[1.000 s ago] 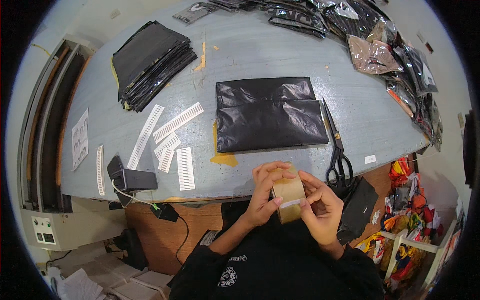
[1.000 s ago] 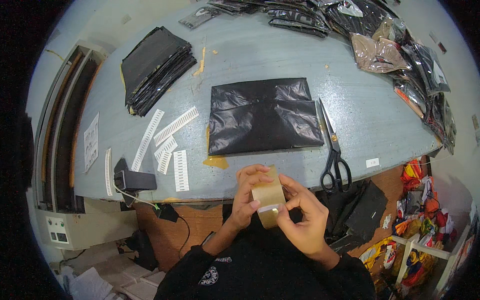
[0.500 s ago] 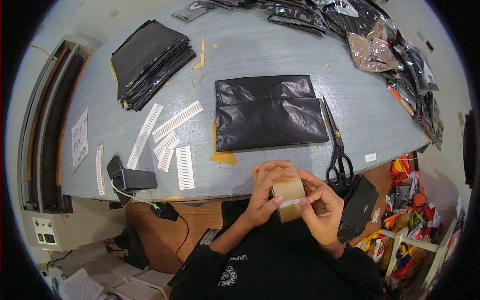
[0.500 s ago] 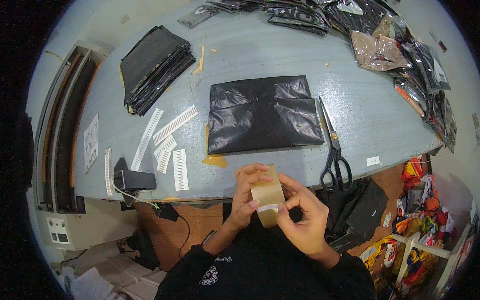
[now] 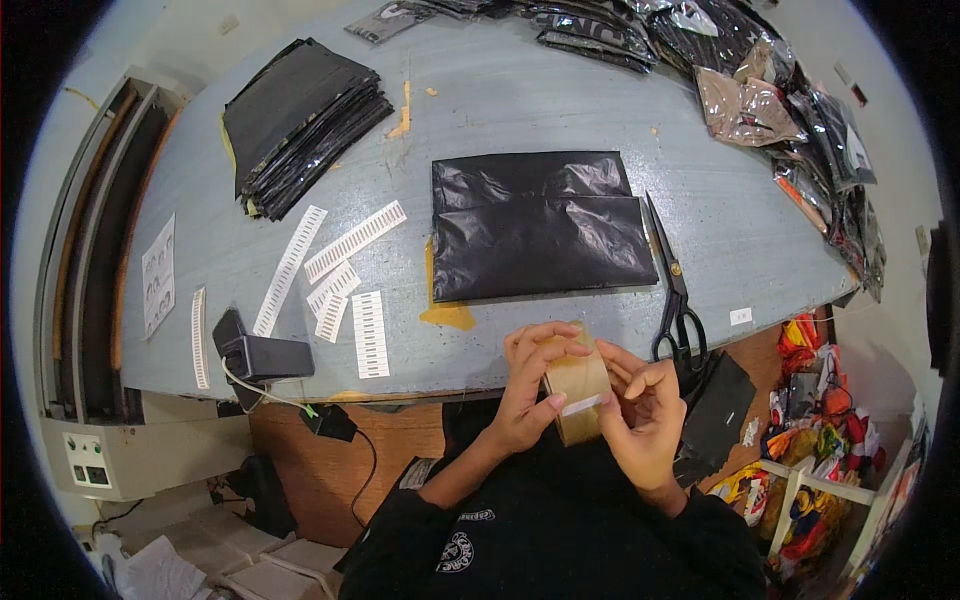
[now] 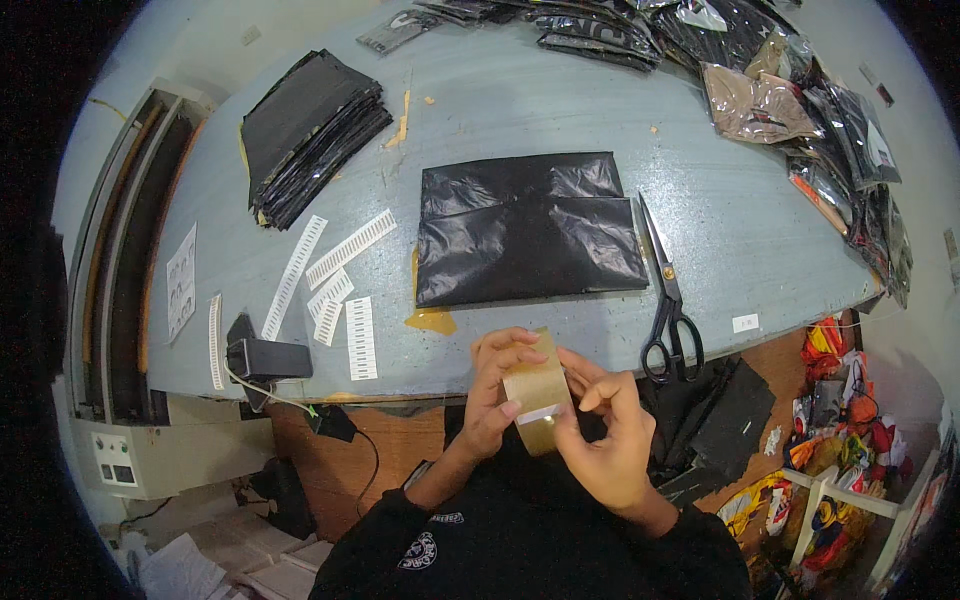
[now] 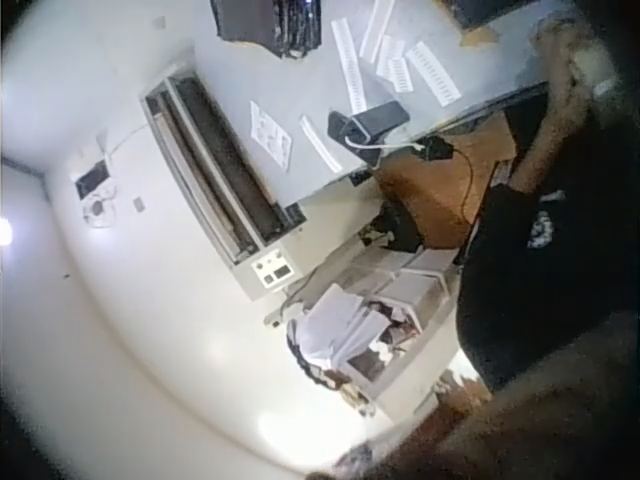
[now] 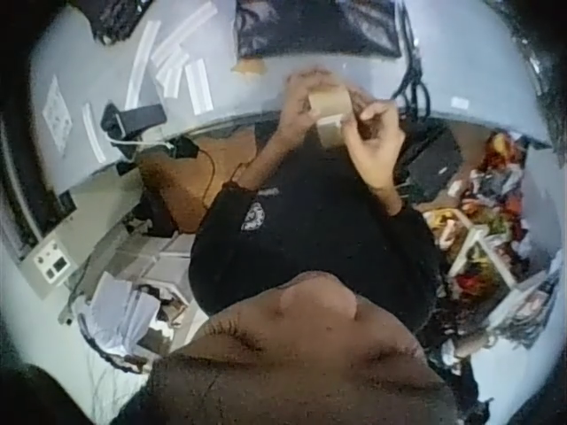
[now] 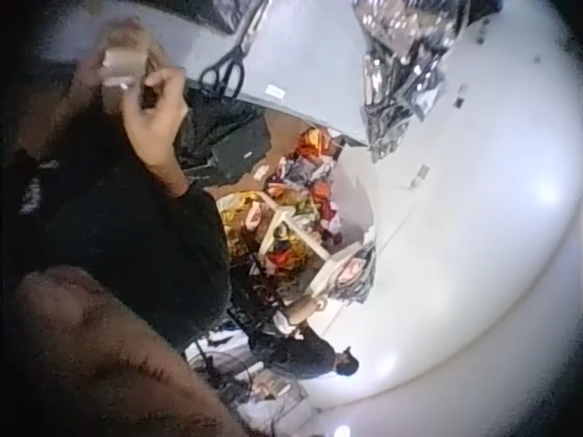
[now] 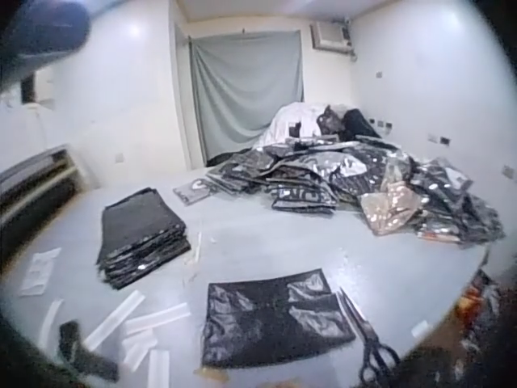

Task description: Packing and sealing clothing items into shipping bags using tape and labels.

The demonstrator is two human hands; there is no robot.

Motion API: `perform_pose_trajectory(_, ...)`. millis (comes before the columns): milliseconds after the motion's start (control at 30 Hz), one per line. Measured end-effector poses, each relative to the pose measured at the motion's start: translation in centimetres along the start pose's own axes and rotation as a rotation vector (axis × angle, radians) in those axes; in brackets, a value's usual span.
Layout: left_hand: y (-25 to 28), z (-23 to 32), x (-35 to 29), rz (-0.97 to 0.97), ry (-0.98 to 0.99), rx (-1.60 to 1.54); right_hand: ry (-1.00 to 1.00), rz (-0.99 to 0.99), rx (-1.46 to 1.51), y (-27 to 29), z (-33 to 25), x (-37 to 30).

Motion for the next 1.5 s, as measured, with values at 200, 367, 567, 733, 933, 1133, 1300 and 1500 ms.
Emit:
perform_pose_trajectory(200,0.2,0.2,0.4,0.001,-0.063,0.034,0.112,-0.093,-0.417,-1.5,-1.8,0.2)
perform_pose_trajectory(367,0.9,-0.5,0.3,0.190,0.050,-0.149,0.133,-0.246,-0.454,-2.6,-1.5,-0.1)
perform_pose_trajectory(567,1.7,1.5,0.7,0.168,0.034,0.104,-0.076,-0.163,-0.441,0.0,2.2,-0.5)
perform_pose_trajectory(733,1.7,3.5,0.6,0.149,0.082,0.215,0.019,-0.238,-0.415,-0.1,1.2,1.1)
perform_pose_trajectory(933,2.5,2.8,0.5,0.159,0.126,0.185,0.088,-0.339,-0.368,-0.5,0.7,2.2)
perform_pose_trajectory(1133,2.2,2.4,1.4,0.170,0.165,0.215,0.118,-0.229,-0.291,0.7,-0.5,2.1)
perform_pose_trajectory(1300,3.2,2.9,0.9,0.275,0.164,0.228,0.071,0.231,-0.666,6.9,2.1,1.7)
perform_pose_trajectory(1500,4.5,2.4,1.3,0.088,0.241,0.254,0.029,0.296,-0.978,9.2,4.2,0.4)
Point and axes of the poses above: each hand's wrist, its own x-axis towards the middle knuckle, its own y-axis out of the back of the hand, z = x × y, the point moved 6 cm from there along x, towards the middle knuckle, and after that the axes turned 3 degrees about -y, right-handed, at the moved point
